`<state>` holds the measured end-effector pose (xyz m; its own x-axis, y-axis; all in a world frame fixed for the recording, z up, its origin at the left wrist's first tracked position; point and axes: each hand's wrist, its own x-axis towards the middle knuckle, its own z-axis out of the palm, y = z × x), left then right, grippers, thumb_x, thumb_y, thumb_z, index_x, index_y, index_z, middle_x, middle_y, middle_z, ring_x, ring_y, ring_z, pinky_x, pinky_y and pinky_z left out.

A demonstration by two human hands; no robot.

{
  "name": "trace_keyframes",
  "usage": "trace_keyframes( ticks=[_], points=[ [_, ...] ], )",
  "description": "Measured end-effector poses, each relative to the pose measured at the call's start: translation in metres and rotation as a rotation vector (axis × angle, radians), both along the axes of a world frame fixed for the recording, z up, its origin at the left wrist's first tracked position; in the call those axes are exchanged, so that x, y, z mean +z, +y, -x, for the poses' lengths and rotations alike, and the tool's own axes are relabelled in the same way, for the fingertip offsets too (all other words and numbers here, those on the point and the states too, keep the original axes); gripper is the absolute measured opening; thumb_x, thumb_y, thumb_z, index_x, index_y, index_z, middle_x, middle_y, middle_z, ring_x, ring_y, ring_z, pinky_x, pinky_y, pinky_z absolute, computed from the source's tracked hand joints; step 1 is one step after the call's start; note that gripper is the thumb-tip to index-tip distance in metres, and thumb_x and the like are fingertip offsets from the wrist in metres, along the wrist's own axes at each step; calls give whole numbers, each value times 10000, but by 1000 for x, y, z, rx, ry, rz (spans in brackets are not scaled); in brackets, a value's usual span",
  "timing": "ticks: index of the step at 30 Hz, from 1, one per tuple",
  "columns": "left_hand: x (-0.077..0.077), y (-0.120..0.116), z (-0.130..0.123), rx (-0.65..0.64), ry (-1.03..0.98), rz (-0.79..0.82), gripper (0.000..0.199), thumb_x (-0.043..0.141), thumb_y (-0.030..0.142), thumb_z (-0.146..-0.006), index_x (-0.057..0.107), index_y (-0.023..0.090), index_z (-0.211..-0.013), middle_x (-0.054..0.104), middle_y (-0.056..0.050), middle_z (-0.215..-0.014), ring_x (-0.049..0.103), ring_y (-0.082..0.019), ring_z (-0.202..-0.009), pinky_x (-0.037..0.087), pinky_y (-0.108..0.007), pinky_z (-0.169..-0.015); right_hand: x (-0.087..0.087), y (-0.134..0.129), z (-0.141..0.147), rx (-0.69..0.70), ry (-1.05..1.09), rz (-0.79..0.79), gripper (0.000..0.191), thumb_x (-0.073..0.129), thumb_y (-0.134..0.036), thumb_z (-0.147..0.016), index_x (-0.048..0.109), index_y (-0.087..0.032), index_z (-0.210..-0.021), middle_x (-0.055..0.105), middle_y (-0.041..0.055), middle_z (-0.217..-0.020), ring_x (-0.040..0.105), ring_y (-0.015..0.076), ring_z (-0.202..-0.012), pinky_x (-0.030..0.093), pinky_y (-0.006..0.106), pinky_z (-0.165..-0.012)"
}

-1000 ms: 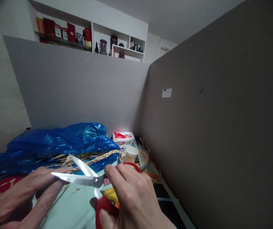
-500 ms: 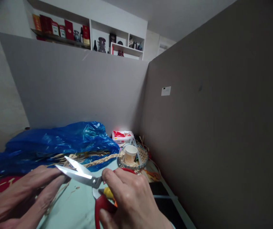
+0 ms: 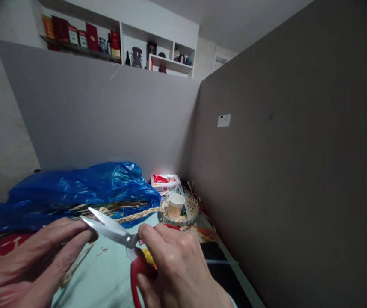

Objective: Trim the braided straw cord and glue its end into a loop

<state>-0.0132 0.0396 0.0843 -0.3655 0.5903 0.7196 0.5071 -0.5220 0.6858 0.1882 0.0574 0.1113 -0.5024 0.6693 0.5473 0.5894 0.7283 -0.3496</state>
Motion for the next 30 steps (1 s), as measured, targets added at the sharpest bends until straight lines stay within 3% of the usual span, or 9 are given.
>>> trace_keyframes(
  ticks=[5,9,11,14,17,21,23,27,30],
  points=[
    [3,0,-2,-27,-127,99,195,727,286,-789,759,461,-872,747,215,-950,660,-60,-929,444,-66,-940,-2,2,3,-9,-5,-42,90,499,-131,-779,577,-163,-811,559,15,-688,407,131,-553,338,261,-518],
    [5,2,1,-84,-277,194,150,797,315,-707,787,412,-821,779,165,-917,701,-84,-857,518,-72,-824,0,2,4,-18,-15,-22,85,493,-134,-799,569,-170,-792,546,2,-677,393,122,-541,329,253,-513],
    [7,3,4,-150,-357,243,165,845,321,-654,796,355,-808,789,105,-881,715,-123,-794,565,-112,-738,0,2,4,-14,-26,-17,91,491,-132,-808,575,-167,-804,539,-4,-677,385,117,-534,328,251,-511],
    [9,5,6,-325,-484,368,179,828,359,-701,789,284,-859,775,26,-802,710,-166,-691,606,-198,-658,1,3,3,6,-34,-21,100,486,-105,-801,562,-170,-805,524,-14,-673,366,110,-526,319,246,-501],
    [11,5,6,-432,-532,442,213,786,429,-733,780,272,-877,741,11,-721,691,-173,-674,591,-194,-598,3,0,2,22,-30,-29,89,505,-97,-793,544,-177,-787,505,-23,-663,348,104,-522,307,243,-490],
    [13,3,2,-382,-491,451,223,792,460,-711,784,288,-852,738,30,-739,685,-141,-681,562,-137,-624,5,-1,1,5,145,18,81,563,-150,-843,539,-194,-779,470,-42,-651,373,102,-538,336,226,-500],
    [15,1,-1,-359,-477,453,203,788,460,-721,780,309,-856,758,42,-781,683,-125,-685,555,-124,-641,4,2,0,-48,279,29,16,580,-191,-881,573,-205,-880,483,-51,-662,396,99,-536,349,214,-501],
    [20,-2,-4,-316,-384,461,199,767,498,-727,776,323,-822,786,52,-904,677,-123,-707,531,-119,-587,0,15,1,-83,422,122,300,594,-205,-899,543,-223,-1194,577,-48,-721,422,101,-538,383,206,-512],
    [20,-2,-3,-306,-294,476,224,754,518,-729,770,308,-804,756,52,-811,646,-116,-645,507,-123,-539,0,21,-1,-43,444,240,170,610,-201,-875,609,-193,-1045,589,-26,-736,451,107,-576,407,213,-539]
  ],
)
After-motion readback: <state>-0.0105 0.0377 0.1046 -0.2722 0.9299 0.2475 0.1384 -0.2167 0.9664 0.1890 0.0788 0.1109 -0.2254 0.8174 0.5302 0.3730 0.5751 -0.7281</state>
